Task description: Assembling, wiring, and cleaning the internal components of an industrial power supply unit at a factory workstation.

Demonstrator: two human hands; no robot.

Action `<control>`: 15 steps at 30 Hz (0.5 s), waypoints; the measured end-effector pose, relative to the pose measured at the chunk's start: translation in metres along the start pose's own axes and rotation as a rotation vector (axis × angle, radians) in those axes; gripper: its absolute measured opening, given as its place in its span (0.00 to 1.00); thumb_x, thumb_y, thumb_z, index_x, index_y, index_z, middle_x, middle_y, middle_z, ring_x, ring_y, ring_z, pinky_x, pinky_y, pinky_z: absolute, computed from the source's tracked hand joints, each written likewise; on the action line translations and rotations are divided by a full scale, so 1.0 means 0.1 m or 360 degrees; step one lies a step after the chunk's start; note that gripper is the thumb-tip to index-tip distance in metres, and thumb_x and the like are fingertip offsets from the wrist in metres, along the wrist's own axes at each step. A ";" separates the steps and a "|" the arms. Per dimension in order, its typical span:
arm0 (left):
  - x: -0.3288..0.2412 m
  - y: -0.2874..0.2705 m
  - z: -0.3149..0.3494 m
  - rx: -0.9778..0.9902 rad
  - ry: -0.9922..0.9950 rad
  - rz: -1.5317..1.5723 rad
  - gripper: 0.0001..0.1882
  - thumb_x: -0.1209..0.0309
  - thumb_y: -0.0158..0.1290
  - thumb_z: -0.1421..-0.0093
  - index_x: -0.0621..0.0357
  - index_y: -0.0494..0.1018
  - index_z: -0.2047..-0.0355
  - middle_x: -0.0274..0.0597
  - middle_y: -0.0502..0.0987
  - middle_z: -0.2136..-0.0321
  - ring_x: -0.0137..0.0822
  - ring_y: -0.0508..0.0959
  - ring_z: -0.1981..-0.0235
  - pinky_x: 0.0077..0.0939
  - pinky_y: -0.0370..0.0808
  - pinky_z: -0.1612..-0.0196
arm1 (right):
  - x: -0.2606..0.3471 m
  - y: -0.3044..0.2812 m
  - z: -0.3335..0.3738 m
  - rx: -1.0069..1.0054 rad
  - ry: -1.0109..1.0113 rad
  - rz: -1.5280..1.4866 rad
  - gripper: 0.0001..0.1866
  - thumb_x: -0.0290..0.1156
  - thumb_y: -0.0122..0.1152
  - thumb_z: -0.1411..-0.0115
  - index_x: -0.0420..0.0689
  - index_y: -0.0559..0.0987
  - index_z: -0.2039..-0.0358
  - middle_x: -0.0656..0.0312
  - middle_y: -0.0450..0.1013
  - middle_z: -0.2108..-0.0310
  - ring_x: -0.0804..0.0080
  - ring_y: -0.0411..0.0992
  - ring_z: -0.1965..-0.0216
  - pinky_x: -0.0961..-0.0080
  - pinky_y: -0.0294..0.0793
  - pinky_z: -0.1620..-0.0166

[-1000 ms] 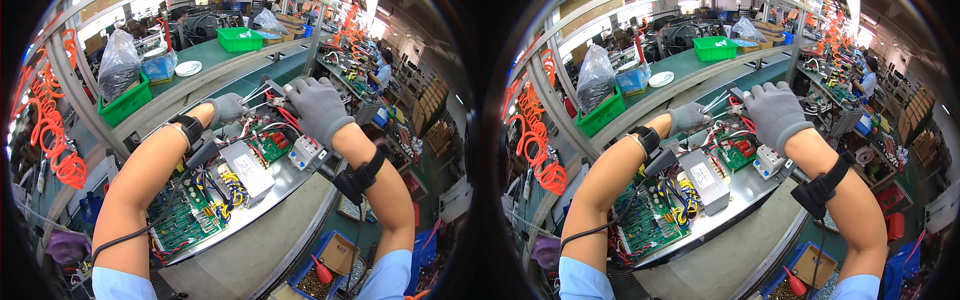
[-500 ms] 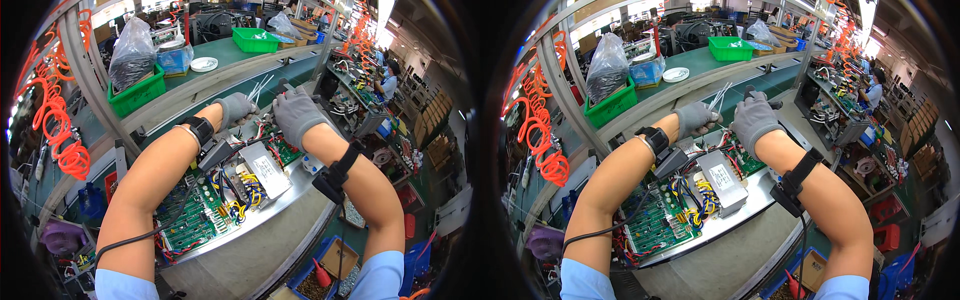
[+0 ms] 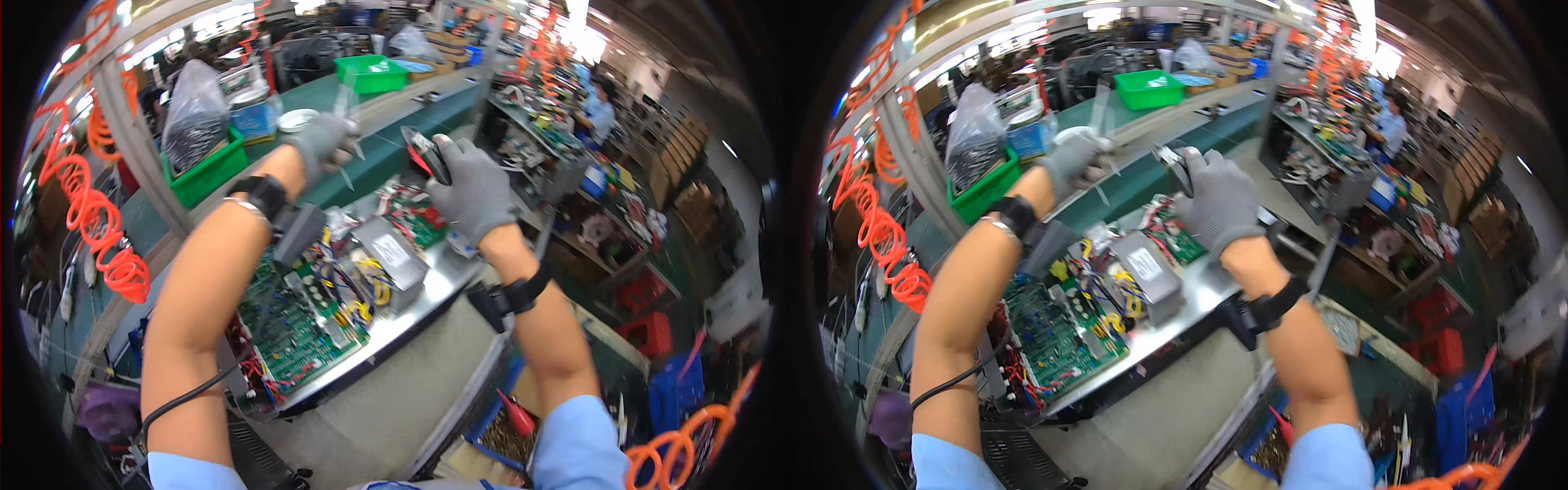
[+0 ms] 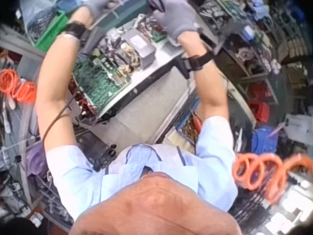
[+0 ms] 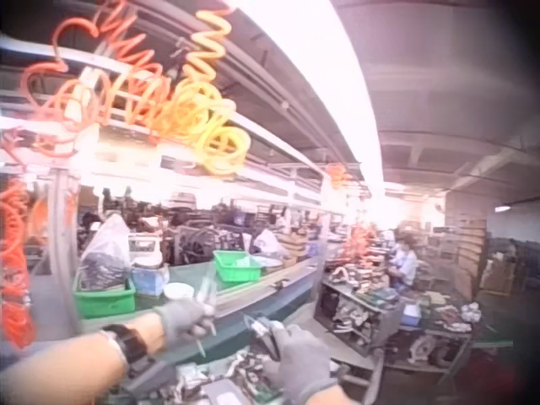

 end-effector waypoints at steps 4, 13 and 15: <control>-0.70 0.01 0.87 0.0037 0.0306 0.0257 0.05 0.66 0.42 0.37 0.51 0.67 0.66 0.23 0.59 0.84 0.16 0.53 0.89 0.11 0.47 0.90 | -0.10 -0.34 1.12 -0.0250 0.0654 -0.1427 0.17 0.32 0.59 0.56 0.39 0.73 0.64 0.61 0.64 0.82 0.73 0.64 0.78 0.76 0.65 0.72; -0.96 -0.13 3.32 -0.0012 0.0504 -0.0234 0.22 0.67 0.41 0.36 0.55 0.58 0.42 0.26 0.72 0.67 0.15 0.69 0.76 0.05 0.64 0.80 | 0.91 -0.03 4.60 0.1497 0.0758 -0.1633 0.20 0.41 0.58 0.57 0.40 0.70 0.67 0.56 0.68 0.74 0.61 0.66 0.72 0.65 0.67 0.65; -0.72 -0.50 3.99 -0.0175 0.0651 -0.0166 0.23 0.67 0.42 0.37 0.53 0.58 0.41 0.32 0.74 0.57 0.24 0.75 0.63 0.16 0.71 0.62 | 0.86 -0.24 5.26 0.1652 0.0681 -0.1483 0.28 0.41 0.57 0.57 0.43 0.71 0.55 0.51 0.71 0.65 0.57 0.70 0.61 0.65 0.68 0.57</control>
Point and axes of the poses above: each hand's wrist, its own z-axis away from the middle knuckle, its own y-axis out of the palm, x = y × z, the point moved 10 cm from there along -z, towards the middle knuckle
